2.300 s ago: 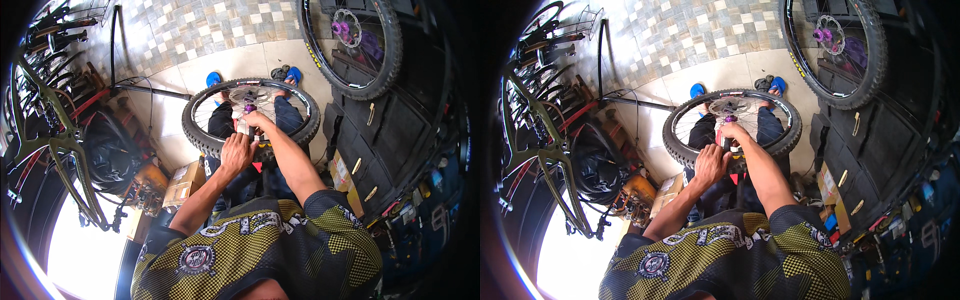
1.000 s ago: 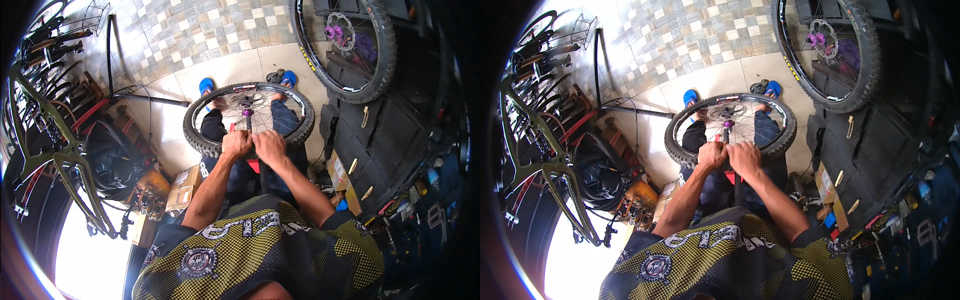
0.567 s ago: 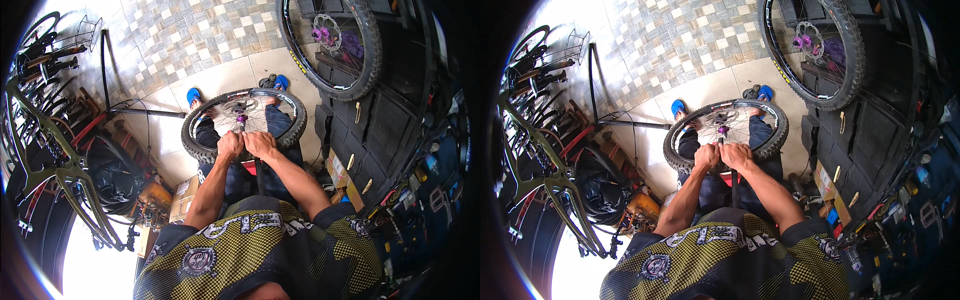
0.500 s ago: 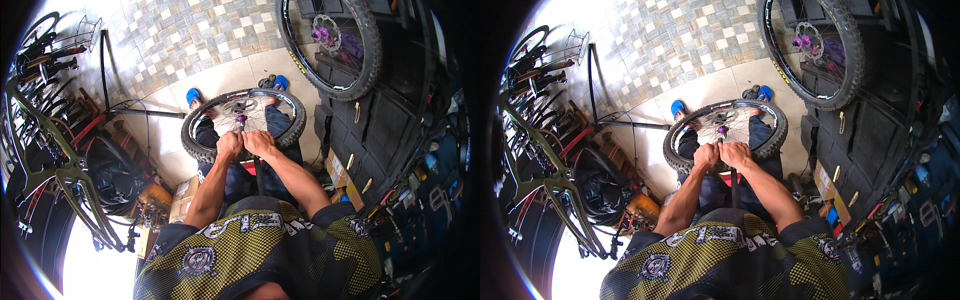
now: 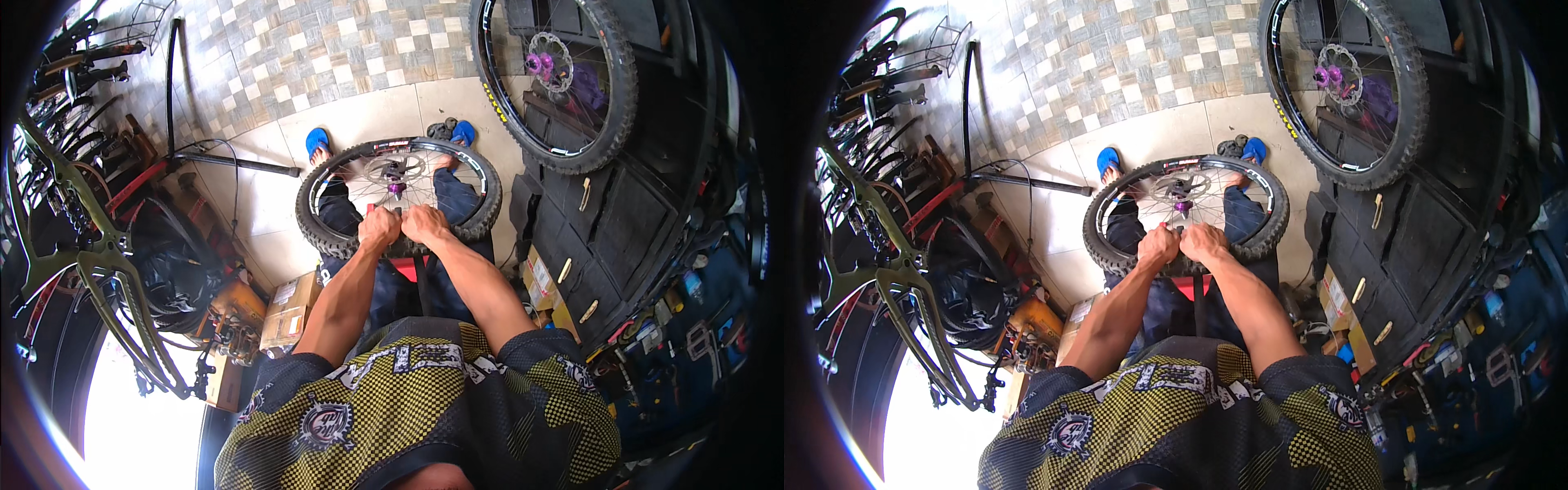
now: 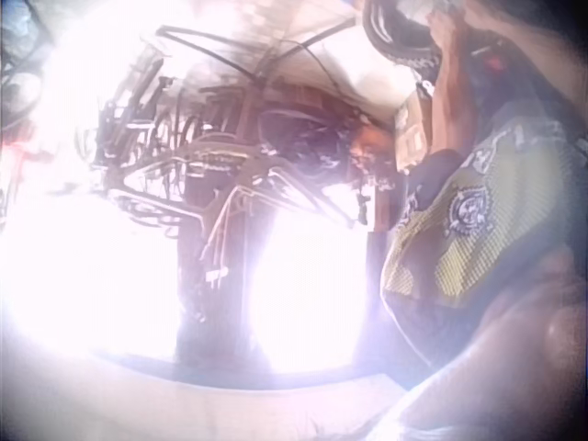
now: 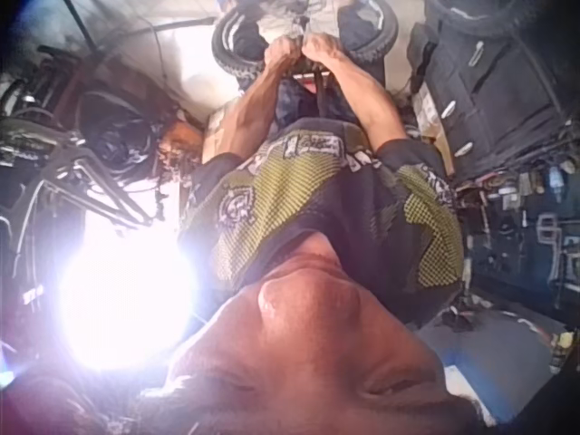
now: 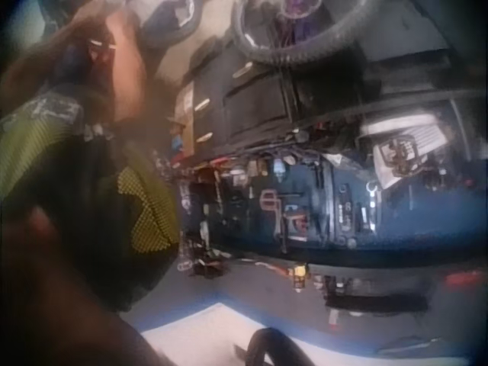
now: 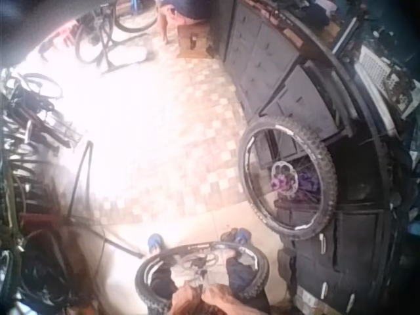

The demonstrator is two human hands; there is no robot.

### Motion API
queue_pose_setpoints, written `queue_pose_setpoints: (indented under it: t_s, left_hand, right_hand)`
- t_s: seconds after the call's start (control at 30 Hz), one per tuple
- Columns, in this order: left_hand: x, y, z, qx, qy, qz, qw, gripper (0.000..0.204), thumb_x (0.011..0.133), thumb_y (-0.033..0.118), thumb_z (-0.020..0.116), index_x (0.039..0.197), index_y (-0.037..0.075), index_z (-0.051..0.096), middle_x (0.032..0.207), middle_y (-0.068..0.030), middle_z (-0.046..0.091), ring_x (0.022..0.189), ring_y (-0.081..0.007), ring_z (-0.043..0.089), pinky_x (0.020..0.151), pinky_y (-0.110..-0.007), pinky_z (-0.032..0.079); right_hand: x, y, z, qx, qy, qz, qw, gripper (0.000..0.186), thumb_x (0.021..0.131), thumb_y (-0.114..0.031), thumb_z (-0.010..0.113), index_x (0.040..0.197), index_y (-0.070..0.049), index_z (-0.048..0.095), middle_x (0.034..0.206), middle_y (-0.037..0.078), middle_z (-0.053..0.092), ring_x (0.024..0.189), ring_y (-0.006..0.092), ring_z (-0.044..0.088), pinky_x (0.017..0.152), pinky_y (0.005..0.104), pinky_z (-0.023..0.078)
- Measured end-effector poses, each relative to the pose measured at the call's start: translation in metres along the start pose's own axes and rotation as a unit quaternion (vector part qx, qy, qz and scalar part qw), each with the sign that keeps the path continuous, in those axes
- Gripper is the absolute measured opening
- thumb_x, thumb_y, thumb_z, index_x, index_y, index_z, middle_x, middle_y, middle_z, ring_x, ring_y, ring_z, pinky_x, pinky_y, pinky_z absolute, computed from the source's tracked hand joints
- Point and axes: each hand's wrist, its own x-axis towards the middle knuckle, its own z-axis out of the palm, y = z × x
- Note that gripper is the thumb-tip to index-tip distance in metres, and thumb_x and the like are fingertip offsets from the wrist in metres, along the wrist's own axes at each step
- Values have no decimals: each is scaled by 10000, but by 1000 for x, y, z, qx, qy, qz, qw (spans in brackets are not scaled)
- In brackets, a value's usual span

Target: The person removes a bicycle tire from a wheel using tire levers, inspects the rim and tire, then re-seats the tire onto the rim. The person later cleans a bicycle cassette with a brush and liquid at a workbench.

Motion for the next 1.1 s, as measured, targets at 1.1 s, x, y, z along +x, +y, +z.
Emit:
queue_pose_setpoints:
  t_s: [1.1]
  left_hand:
    - [-35, -17, 25, 26, 18, 26, 999, 600, 988, 472, 424, 1037, -18, 767, 1080, -294, 730, 1061, -424, 714, 973, -497, 537]
  right_hand:
    - [-34, 21, 65, -30, 220, -59, 973, 641, 1056, -471, 398, 772, -38, 776, 877, 230, 749, 869, 396, 724, 849, 526, 532]
